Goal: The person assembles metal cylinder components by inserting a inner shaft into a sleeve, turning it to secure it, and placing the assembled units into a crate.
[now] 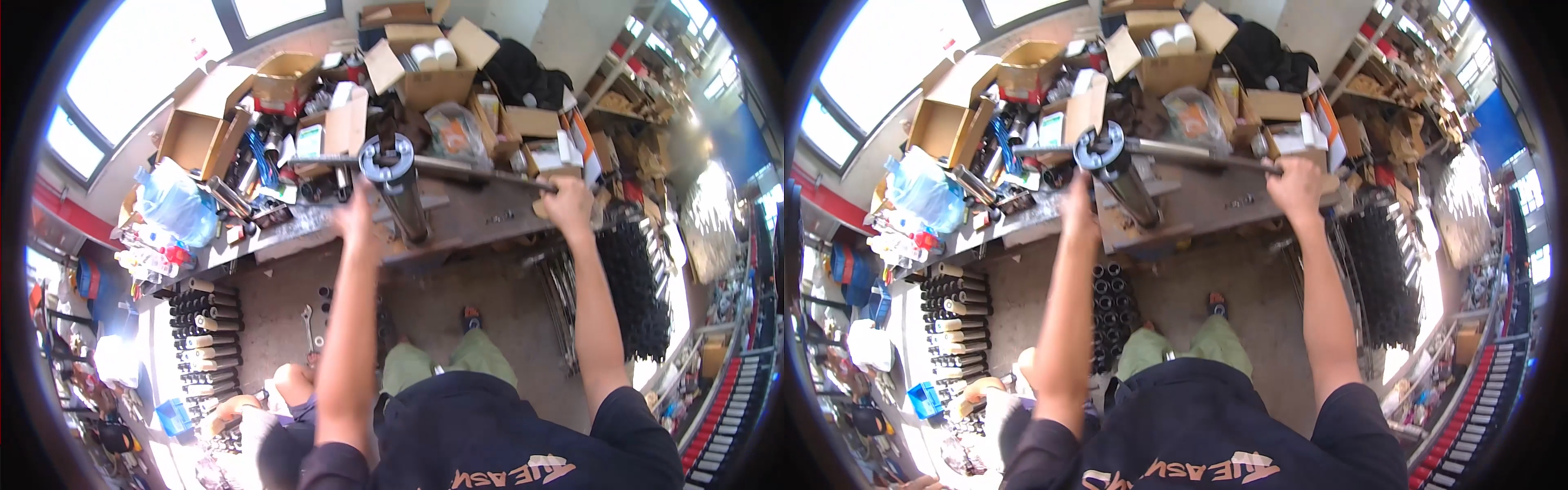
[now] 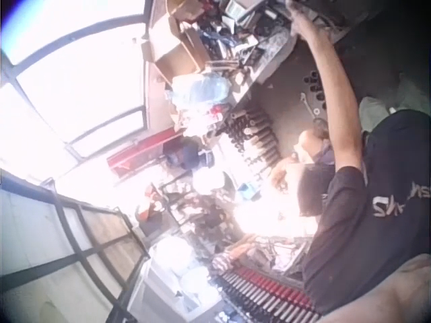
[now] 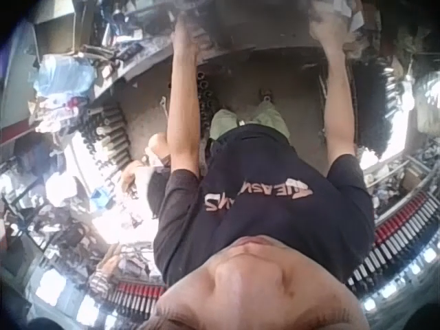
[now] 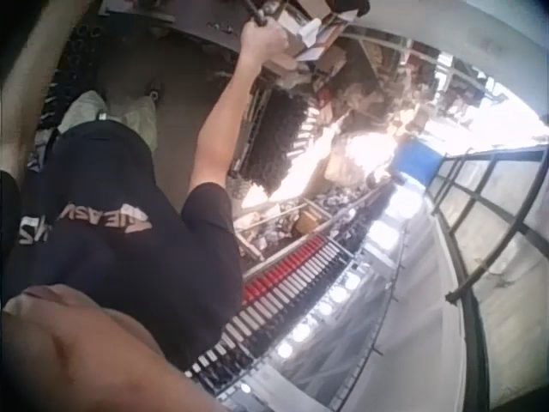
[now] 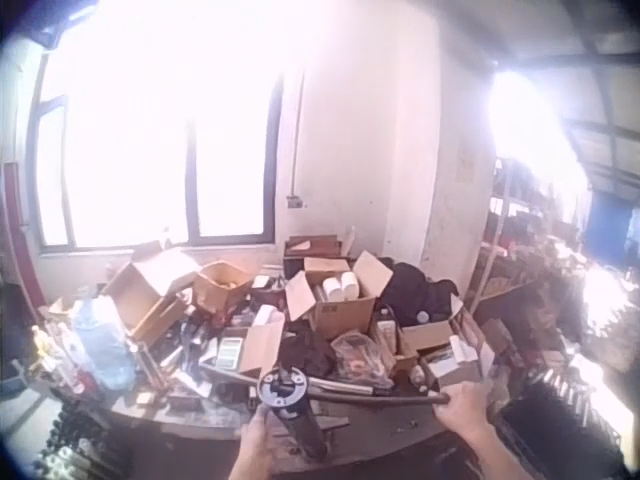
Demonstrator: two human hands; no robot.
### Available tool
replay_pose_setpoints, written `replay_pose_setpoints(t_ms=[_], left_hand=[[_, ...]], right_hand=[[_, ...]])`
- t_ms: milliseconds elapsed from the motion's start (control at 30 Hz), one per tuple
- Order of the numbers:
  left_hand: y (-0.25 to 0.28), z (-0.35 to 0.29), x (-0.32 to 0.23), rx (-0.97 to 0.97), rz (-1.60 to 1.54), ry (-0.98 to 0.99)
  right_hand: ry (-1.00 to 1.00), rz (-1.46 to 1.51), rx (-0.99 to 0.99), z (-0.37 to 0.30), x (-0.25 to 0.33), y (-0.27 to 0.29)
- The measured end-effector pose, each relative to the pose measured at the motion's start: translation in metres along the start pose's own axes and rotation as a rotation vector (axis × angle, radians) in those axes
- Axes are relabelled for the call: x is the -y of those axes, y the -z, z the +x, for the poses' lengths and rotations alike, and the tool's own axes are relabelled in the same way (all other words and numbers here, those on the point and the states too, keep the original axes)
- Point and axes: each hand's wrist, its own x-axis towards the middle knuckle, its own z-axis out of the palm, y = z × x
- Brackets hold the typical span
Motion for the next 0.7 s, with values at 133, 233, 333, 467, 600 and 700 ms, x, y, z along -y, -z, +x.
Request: replay_pose_setpoints(t_ms=[133, 233, 333, 467, 600, 700], left_hand=[[-0.028, 0.006, 0.013, 0.209, -1.084, 0.676], [-0.049, 0.028, 0.013, 0.007, -1.210, 0.744], [-0.085, -0.063, -0.029, 0.137, -1.080, 0.515], [-0.053, -0.160, -0.032, 0.502, -0.976, 0.415], [-0.077, -0.172, -0.032, 0.615, -0.743, 0.018], [-0.093, -0.176, -0.045, 0.605, -0.566, -0.155]], right_hand=[[0.175, 0.108, -0.101, 0.029, -0.011, -0.037], [0.206, 0.207, -0.185, 0.049, -0.118, -0.049], [-0.059, -0.025, 0.071, -0.007, -0.283, -0.070], [-0.207, 0.211, 0.207, -0.140, -0.289, -0.104], [-0.485, 0.317, 0.521, -0.219, -0.197, -0.148], [-0.559, 0.282, 0.781, -0.224, -0.164, -0.183]])
